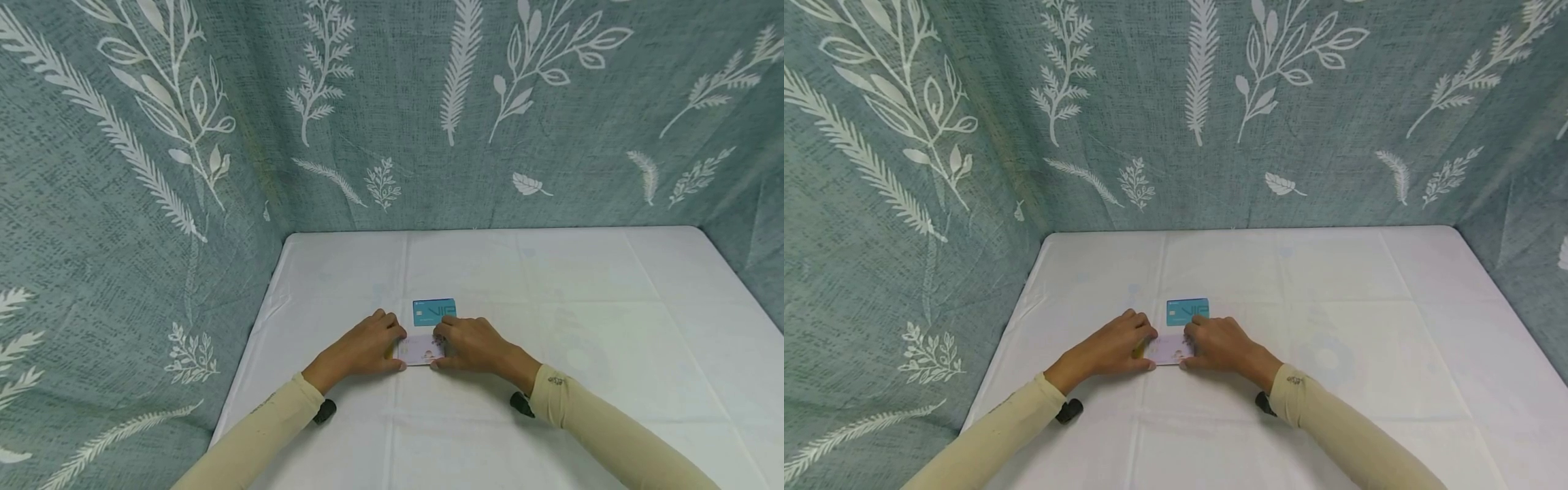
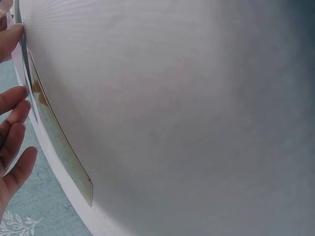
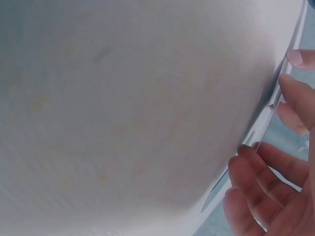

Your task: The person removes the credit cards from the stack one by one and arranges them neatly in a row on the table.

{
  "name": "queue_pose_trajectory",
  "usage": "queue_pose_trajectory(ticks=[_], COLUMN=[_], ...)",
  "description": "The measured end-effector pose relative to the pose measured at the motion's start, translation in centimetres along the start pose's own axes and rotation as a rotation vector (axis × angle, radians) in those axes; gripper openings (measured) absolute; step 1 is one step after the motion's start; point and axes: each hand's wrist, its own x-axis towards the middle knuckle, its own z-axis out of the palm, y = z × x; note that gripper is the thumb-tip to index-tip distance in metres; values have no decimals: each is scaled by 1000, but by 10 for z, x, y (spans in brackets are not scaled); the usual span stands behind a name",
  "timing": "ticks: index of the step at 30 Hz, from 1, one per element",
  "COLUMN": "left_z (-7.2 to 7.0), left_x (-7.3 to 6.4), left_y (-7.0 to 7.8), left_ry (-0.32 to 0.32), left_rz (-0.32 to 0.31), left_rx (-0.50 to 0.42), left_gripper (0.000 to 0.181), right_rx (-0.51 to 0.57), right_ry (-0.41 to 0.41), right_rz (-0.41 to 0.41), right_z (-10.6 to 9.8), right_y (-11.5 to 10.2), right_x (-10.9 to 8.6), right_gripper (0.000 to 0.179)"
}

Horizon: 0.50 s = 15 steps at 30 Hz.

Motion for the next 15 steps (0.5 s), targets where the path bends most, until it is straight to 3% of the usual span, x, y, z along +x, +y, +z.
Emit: queue_pose_trajectory(ticks=[15], left_z=[2], left_x=[1], left_y=[-1], left_ry=[2], left_rz=[12], left_rx=[-4], left_gripper=[52], right_rx=[-17], right_ry=[4], right_rz=[-12], right_z=[0], right_y=[-2], right_x=[-1], right_gripper=[53])
